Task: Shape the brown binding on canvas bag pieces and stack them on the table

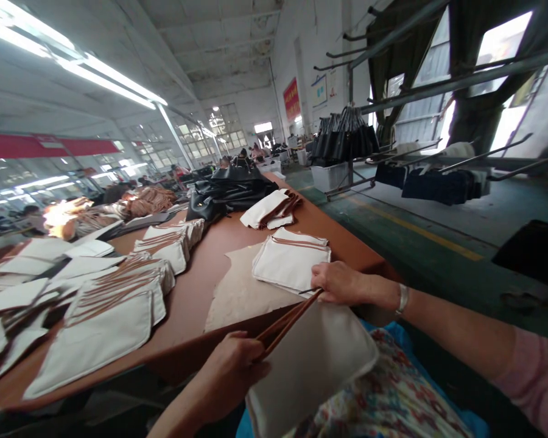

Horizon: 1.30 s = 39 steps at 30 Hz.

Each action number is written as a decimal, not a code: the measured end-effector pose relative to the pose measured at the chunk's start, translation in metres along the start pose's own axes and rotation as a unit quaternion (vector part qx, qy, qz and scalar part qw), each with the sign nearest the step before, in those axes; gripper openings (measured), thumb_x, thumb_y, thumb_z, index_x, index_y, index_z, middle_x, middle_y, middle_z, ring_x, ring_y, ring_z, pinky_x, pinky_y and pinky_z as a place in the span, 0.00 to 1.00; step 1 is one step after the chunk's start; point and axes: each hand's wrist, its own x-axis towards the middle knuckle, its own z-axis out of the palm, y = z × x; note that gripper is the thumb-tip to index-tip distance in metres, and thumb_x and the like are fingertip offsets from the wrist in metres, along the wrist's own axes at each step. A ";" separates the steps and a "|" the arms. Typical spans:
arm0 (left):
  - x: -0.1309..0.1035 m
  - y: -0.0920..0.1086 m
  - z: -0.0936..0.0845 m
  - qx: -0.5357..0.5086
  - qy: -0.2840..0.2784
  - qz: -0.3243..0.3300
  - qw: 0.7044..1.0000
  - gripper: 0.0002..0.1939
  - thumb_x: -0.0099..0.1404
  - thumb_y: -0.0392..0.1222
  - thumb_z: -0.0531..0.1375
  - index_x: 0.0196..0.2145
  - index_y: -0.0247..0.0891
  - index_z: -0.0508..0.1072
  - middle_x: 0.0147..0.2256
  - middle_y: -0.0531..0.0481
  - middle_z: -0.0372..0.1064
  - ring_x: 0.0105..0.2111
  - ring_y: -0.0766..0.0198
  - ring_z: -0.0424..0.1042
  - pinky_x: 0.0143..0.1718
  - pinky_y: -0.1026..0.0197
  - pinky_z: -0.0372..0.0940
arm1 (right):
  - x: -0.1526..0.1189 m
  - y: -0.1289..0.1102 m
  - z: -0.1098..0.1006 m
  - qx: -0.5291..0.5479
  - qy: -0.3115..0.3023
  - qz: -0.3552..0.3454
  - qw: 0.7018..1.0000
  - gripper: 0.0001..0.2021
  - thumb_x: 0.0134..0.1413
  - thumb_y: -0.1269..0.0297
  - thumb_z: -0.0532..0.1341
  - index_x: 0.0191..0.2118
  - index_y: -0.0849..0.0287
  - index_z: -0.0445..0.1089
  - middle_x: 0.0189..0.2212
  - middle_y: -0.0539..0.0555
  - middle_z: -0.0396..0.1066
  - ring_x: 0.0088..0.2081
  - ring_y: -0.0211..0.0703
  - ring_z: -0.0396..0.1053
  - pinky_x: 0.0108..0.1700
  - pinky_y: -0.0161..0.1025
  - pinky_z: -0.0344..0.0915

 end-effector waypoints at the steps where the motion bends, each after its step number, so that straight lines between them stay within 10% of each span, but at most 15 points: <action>1: 0.005 0.009 0.002 0.023 -0.021 0.025 0.999 0.15 0.55 0.38 0.65 0.14 0.39 0.68 0.16 0.59 0.56 0.22 0.66 0.58 0.43 0.61 0.59 | 0.001 -0.008 0.006 0.007 0.005 -0.007 1.000 0.11 0.44 0.66 0.69 0.35 0.64 0.76 0.36 0.57 0.72 0.39 0.44 0.68 0.42 0.37 0.63; 4: 0.019 0.032 0.008 -0.011 -0.077 0.048 0.996 0.09 0.56 0.36 0.62 0.20 0.40 0.74 0.23 0.52 0.67 0.28 0.61 0.64 0.41 0.61 0.60 | 0.005 -0.038 0.035 0.119 -0.061 -0.045 0.990 0.24 0.44 0.57 0.70 0.48 0.61 0.71 0.41 0.53 0.72 0.41 0.43 0.69 0.43 0.36 0.64; 9: 0.023 0.030 0.008 -0.078 -0.147 -0.006 0.986 0.09 0.60 0.41 0.60 0.25 0.36 0.77 0.25 0.52 0.68 0.26 0.63 0.62 0.27 0.65 0.56 | 0.006 -0.052 0.069 0.208 -0.125 0.019 0.970 0.25 0.38 0.53 0.73 0.41 0.63 0.71 0.31 0.48 0.71 0.30 0.36 0.65 0.31 0.30 0.60; 14: 0.012 -0.001 -0.006 -0.209 -0.193 -0.074 0.956 0.22 0.55 0.57 0.65 0.34 0.33 0.75 0.28 0.52 0.67 0.30 0.62 0.64 0.32 0.65 0.60 | 0.011 -0.047 0.057 0.202 -0.081 0.000 0.976 0.24 0.36 0.57 0.74 0.40 0.64 0.73 0.31 0.51 0.73 0.31 0.38 0.68 0.33 0.31 0.62; 20: 0.005 -0.011 -0.027 -0.268 -0.126 -0.087 0.951 0.19 0.54 0.50 0.69 0.37 0.34 0.73 0.33 0.51 0.68 0.32 0.65 0.63 0.33 0.66 0.58 | 0.017 -0.047 0.034 0.268 0.023 -0.030 0.963 0.19 0.45 0.59 0.70 0.41 0.66 0.74 0.31 0.52 0.72 0.31 0.37 0.67 0.33 0.31 0.63; 29: 0.007 0.005 0.019 -0.328 -0.166 -0.061 0.928 0.11 0.60 0.43 0.66 0.36 0.33 0.76 0.34 0.47 0.72 0.33 0.64 0.65 0.35 0.64 0.58 | -0.021 -0.019 0.057 0.295 -0.104 -0.016 0.950 0.12 0.51 0.65 0.64 0.41 0.67 0.72 0.32 0.53 0.72 0.32 0.37 0.67 0.36 0.33 0.64; 39: 0.012 0.024 0.021 -0.278 -0.131 -0.101 0.946 0.18 0.59 0.54 0.64 0.30 0.33 0.72 0.27 0.52 0.64 0.27 0.67 0.59 0.29 0.65 0.53 | -0.030 -0.032 0.056 0.169 0.052 -0.154 0.972 0.05 0.59 0.66 0.58 0.37 0.63 0.66 0.30 0.52 0.68 0.30 0.35 0.64 0.33 0.32 0.62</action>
